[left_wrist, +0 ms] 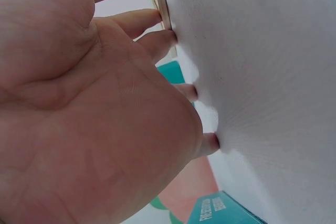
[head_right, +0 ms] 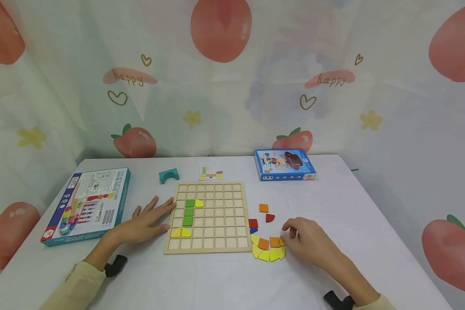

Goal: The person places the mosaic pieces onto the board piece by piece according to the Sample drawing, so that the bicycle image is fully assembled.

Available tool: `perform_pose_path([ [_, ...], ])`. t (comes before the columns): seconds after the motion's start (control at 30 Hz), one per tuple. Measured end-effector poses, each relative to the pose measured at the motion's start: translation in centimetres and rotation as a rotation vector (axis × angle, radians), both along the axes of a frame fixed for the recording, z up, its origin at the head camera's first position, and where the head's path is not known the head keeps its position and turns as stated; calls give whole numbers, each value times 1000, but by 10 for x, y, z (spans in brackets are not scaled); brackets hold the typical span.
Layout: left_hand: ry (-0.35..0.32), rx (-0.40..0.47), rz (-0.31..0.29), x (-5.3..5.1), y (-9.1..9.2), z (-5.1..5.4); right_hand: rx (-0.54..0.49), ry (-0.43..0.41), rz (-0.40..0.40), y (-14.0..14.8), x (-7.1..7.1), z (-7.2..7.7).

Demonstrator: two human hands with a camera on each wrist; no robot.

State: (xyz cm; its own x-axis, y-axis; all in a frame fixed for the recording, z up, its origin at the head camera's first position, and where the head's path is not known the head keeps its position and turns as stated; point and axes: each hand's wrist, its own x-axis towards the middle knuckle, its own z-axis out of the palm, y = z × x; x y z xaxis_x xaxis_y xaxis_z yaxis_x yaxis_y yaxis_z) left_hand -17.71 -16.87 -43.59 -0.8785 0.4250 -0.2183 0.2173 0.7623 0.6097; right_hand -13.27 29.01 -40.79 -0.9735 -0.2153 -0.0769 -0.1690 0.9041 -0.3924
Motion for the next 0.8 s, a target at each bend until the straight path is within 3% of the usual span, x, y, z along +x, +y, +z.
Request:
perform_pose_path([
  [0.3,5,13,-5,1,-1,1,23,-35,52,12,4,-4],
  [0.8,10,5,0,2,-1,2,-2,-57,122,22,-2,-11],
])
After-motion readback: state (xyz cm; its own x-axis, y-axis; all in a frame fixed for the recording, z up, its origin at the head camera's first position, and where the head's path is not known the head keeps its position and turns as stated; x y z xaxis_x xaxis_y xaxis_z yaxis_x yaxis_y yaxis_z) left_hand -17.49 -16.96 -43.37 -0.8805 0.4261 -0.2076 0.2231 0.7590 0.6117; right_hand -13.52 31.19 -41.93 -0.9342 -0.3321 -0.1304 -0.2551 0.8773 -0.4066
